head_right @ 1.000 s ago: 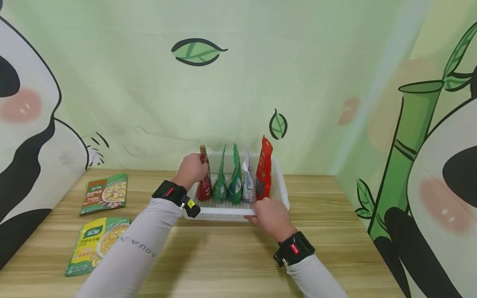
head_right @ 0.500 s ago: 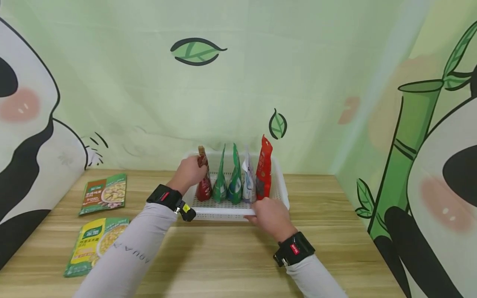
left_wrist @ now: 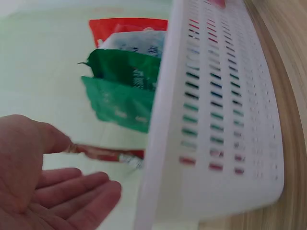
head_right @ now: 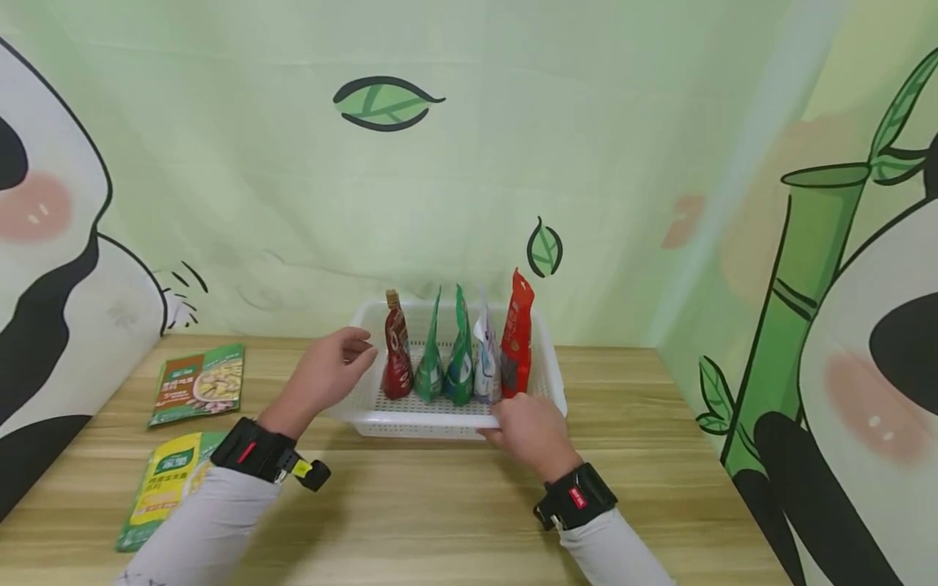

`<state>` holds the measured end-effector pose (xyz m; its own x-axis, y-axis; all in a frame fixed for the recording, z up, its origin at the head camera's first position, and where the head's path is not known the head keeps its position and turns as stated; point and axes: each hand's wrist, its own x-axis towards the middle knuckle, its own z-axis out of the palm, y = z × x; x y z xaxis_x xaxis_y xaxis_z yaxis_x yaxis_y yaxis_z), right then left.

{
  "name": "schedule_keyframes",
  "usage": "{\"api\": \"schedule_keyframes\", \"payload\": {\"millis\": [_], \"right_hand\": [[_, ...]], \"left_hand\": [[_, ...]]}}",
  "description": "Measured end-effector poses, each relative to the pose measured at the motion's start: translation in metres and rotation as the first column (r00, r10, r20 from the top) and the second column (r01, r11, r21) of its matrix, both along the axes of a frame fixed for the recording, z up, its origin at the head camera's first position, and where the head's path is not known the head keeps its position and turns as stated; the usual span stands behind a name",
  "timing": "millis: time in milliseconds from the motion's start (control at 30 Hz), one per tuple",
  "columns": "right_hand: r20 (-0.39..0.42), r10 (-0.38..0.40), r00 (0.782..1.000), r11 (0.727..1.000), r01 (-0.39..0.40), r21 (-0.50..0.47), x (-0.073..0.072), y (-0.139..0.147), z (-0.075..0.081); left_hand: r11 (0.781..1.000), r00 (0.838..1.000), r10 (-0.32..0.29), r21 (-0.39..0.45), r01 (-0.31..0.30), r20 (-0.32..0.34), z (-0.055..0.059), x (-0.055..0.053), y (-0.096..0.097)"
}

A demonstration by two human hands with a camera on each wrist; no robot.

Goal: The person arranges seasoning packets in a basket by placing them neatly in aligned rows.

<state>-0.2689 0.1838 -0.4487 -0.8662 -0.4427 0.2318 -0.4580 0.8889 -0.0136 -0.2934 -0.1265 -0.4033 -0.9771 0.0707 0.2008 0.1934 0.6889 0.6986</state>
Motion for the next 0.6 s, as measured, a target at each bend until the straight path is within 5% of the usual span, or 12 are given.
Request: {"api": "schedule_keyframes", "payload": {"millis": [200,400,600], "right_hand": [[-0.029,0.012,1.000,1.000,-0.011,0.021,0.000,0.001,-0.002],[-0.041,0.021,0.999,0.999,-0.020,0.024,0.000,0.002,-0.004],[-0.026,0.001,1.000,1.000,0.000,0.016,-0.001,0.002,-0.004]], "left_hand": [[0.996,0.990,0.087,0.032,-0.084,-0.110,0.004,0.011,-0.040],[0.979,0.975,0.202,-0.017,-0.205,-0.093,-0.003,0.010,-0.100],[0.938,0.939,0.336,-0.063,-0.341,-0.073,-0.021,0.002,-0.174]]}}
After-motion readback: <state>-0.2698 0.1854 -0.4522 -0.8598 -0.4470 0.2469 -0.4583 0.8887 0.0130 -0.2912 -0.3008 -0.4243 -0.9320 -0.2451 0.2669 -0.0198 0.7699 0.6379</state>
